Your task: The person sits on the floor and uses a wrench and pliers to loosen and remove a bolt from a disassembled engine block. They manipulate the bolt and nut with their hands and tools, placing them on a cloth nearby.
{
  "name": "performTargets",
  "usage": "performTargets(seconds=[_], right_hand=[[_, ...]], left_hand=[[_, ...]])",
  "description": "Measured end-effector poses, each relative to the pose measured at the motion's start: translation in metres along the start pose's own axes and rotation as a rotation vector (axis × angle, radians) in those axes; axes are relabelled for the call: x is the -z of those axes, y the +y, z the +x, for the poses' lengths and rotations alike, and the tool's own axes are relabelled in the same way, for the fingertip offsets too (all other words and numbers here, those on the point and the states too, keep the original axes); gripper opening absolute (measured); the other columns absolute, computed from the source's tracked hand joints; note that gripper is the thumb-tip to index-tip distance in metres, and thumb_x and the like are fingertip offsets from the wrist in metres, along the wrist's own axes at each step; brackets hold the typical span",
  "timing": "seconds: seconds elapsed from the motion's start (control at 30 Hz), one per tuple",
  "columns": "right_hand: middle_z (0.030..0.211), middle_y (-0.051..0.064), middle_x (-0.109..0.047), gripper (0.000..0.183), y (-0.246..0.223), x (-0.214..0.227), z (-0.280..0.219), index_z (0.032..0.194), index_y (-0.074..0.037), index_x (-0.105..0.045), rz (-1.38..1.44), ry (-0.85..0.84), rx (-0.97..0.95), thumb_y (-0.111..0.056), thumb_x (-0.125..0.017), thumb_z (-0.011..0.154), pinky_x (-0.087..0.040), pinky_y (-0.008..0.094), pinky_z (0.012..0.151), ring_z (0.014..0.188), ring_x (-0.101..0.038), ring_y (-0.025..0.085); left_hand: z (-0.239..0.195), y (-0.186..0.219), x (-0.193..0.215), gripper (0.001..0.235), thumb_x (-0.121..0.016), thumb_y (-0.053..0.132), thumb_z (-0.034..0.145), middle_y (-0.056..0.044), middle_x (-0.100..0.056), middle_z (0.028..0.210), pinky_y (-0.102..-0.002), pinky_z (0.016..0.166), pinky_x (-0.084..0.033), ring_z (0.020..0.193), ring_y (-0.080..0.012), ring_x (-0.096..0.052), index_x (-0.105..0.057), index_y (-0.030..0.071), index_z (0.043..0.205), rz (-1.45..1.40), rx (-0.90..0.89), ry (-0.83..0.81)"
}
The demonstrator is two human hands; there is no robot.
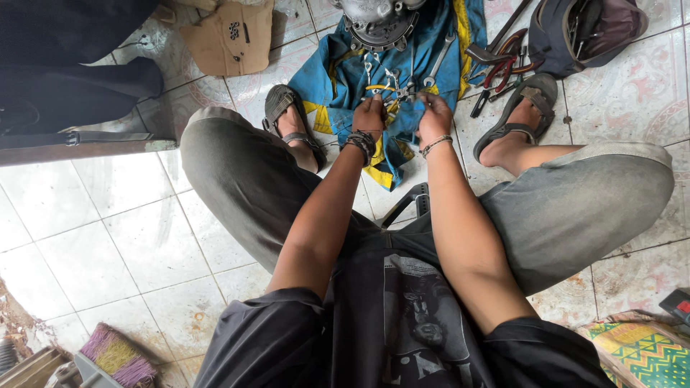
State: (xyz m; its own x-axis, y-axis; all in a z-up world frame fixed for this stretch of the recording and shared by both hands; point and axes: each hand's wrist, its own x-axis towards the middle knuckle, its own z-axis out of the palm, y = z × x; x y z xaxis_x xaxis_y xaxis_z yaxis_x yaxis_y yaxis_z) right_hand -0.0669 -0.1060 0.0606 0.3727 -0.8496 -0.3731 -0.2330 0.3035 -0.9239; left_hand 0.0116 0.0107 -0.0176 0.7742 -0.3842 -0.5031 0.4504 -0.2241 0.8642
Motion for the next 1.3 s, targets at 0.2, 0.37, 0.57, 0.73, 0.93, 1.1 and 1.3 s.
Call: performTargets(seconds=[0.2,0.37,0.57,0.73,0.93,1.1,1.3], right_hand=[[0.069,0.004,-0.063,0.026,0.004,-0.017,-0.021,0.125,-0.015,-0.070,0.082,-0.441,-0.115,-0.009,-0.070,0.099,-0.037,0.019,0.032,0.047,-0.053,0.013],[0.073,0.001,-0.066,0.029,0.017,-0.011,-0.012,0.124,-0.010,-0.071,0.212,-0.308,-0.054,-0.003,-0.074,0.096,-0.050,0.016,0.047,0.061,-0.062,0.009],[0.083,0.002,-0.073,0.029,-0.001,0.000,-0.005,0.126,-0.011,-0.071,0.171,-0.538,-0.127,-0.003,-0.067,0.099,-0.058,0.019,0.057,0.070,-0.068,0.008],[0.096,0.006,-0.077,0.031,-0.011,0.012,-0.013,0.128,-0.015,-0.070,0.145,-0.643,-0.237,-0.008,-0.071,0.097,-0.064,0.025,0.069,0.082,-0.075,0.013],[0.108,0.009,-0.077,0.027,-0.016,0.022,-0.017,0.127,-0.019,-0.073,0.171,-0.611,-0.307,-0.012,-0.063,0.102,-0.064,0.028,0.076,0.090,-0.076,0.017],[0.110,0.005,-0.074,0.023,0.000,0.019,-0.006,0.121,-0.018,-0.075,0.101,-0.576,-0.270,-0.014,-0.059,0.105,-0.060,0.025,0.087,0.095,-0.069,0.012],[0.116,0.007,-0.070,0.024,0.076,0.024,0.047,0.124,-0.017,-0.074,-0.088,-0.569,-0.105,-0.010,-0.059,0.106,-0.054,0.028,0.097,0.104,-0.064,0.014]], left_hand=[[-0.021,0.031,-0.004,0.057,-0.045,0.052,0.109,-0.022,-0.074,0.095,-0.061,0.084,-0.058,0.095,-0.0403,-0.071,-0.070,0.002,0.122,0.264,-0.023,0.057],[-0.048,0.069,-0.001,0.061,-0.041,0.062,0.100,-0.012,-0.066,0.062,-0.051,0.059,-0.055,0.067,-0.0355,-0.070,-0.069,0.016,0.070,0.728,-0.139,0.041],[-0.054,0.099,0.013,0.011,-0.067,0.021,0.098,-0.010,-0.062,0.090,-0.051,0.077,-0.061,0.091,-0.0351,-0.070,-0.064,0.016,0.107,0.661,-0.443,0.033],[-0.038,0.073,0.010,0.009,-0.064,0.011,0.099,-0.009,-0.065,0.095,-0.047,0.077,-0.062,0.089,-0.0335,-0.071,-0.072,0.010,0.103,0.615,-0.530,-0.148],[-0.025,0.039,0.008,0.013,-0.071,0.010,0.094,-0.011,-0.076,0.095,-0.049,0.079,-0.063,0.094,-0.0359,-0.074,-0.077,0.014,0.106,0.406,-0.354,-0.197],[-0.043,0.054,0.003,0.019,-0.075,0.012,0.092,-0.016,-0.077,0.096,-0.052,0.078,-0.063,0.094,-0.0381,-0.074,-0.076,0.010,0.110,0.392,-0.358,-0.235],[-0.056,0.068,0.005,0.013,-0.073,0.015,0.096,-0.015,-0.073,0.090,-0.049,0.074,-0.066,0.085,-0.0332,-0.075,-0.071,0.006,0.105,0.557,-0.512,-0.210]])
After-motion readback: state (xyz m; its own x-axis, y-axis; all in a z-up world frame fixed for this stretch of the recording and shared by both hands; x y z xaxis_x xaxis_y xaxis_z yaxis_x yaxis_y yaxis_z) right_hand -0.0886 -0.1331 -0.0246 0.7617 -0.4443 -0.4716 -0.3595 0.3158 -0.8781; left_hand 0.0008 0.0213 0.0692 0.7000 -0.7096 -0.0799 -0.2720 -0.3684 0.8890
